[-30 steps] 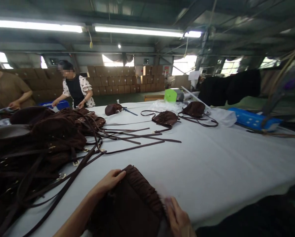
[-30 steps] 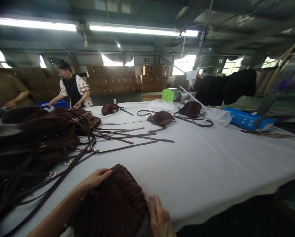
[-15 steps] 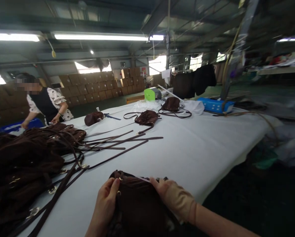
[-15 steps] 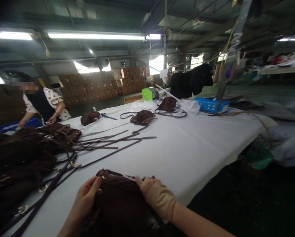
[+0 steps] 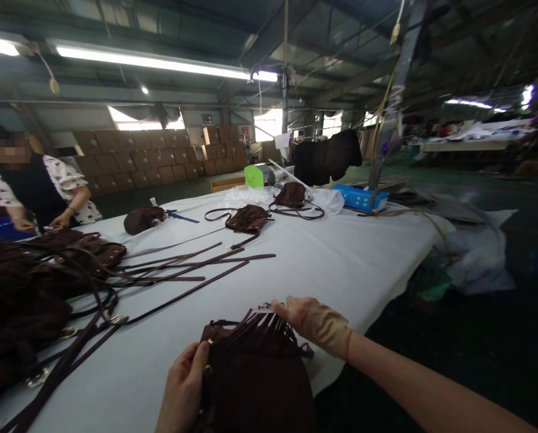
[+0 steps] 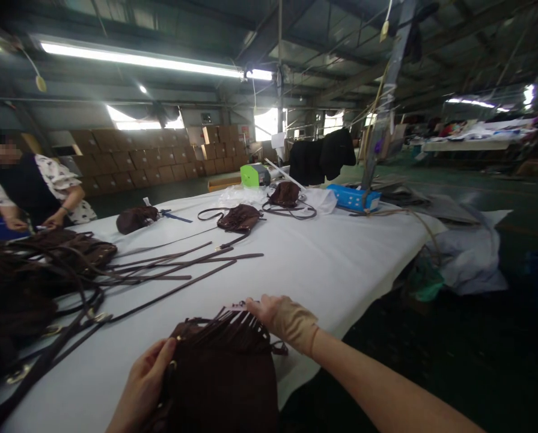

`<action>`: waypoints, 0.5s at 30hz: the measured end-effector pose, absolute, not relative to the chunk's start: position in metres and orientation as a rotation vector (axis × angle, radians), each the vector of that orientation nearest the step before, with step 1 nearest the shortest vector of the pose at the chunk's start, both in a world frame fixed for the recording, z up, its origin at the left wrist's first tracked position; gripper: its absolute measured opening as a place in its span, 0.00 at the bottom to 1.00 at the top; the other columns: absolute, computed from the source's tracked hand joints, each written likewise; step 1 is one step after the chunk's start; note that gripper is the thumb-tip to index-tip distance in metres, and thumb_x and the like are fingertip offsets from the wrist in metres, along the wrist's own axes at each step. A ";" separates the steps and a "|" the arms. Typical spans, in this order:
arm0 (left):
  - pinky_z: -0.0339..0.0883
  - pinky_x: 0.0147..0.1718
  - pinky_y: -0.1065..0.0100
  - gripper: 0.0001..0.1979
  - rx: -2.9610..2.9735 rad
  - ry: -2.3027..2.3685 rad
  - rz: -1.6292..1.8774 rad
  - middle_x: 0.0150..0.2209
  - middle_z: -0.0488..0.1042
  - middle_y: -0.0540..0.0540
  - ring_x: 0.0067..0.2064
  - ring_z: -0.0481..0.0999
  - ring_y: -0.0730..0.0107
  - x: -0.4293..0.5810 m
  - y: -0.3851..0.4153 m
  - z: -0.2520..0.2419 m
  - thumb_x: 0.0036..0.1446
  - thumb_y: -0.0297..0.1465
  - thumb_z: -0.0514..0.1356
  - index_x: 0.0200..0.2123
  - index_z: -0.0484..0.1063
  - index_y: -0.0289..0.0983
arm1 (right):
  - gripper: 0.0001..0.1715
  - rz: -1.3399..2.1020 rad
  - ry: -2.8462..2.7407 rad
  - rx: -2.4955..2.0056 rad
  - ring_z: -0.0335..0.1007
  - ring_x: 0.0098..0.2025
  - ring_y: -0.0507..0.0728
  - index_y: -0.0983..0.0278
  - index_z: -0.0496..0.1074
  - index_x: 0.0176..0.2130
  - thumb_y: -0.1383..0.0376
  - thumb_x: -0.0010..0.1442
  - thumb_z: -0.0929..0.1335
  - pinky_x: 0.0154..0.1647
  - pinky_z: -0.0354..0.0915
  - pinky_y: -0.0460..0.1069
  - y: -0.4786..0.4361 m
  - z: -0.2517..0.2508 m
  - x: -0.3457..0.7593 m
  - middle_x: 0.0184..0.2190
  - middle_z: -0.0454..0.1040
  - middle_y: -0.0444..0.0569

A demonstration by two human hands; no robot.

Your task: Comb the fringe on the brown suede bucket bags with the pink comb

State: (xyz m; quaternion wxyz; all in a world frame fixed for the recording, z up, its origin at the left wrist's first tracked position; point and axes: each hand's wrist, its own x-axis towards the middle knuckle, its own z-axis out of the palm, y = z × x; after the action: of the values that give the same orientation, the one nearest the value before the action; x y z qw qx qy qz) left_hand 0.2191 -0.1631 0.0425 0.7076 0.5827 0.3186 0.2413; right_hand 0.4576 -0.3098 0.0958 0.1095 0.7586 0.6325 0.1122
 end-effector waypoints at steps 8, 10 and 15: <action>0.66 0.31 0.67 0.26 1.882 0.938 0.432 0.28 0.72 0.47 0.32 0.73 0.63 0.137 -0.088 0.055 0.59 0.53 0.52 0.34 0.73 0.35 | 0.20 0.733 2.268 1.974 0.69 0.27 0.55 0.64 0.58 0.58 0.74 0.68 0.58 0.24 0.60 0.49 -0.242 0.129 0.398 0.31 0.71 0.48; 0.68 0.36 0.61 0.26 2.202 1.163 0.590 0.34 0.74 0.43 0.36 0.74 0.57 0.126 -0.084 0.062 0.60 0.50 0.50 0.44 0.73 0.33 | 0.20 0.719 2.292 1.970 0.71 0.29 0.56 0.64 0.58 0.58 0.74 0.68 0.58 0.26 0.62 0.49 -0.223 0.124 0.388 0.31 0.72 0.49; 0.69 0.45 0.52 0.31 2.853 1.025 0.917 0.52 0.72 0.37 0.50 0.73 0.49 0.148 -0.153 0.036 0.57 0.46 0.58 0.61 0.62 0.41 | 0.21 0.622 2.196 2.051 0.73 0.29 0.58 0.63 0.57 0.58 0.74 0.68 0.57 0.25 0.64 0.49 -0.194 0.109 0.379 0.33 0.73 0.51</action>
State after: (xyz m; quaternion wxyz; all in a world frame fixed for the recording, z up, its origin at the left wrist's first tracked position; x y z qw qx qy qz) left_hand 0.1480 -0.1529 0.0362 -0.0127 0.9008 0.3235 0.2895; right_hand 0.3785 -0.1943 0.1087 0.0365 0.6681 0.7150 0.2026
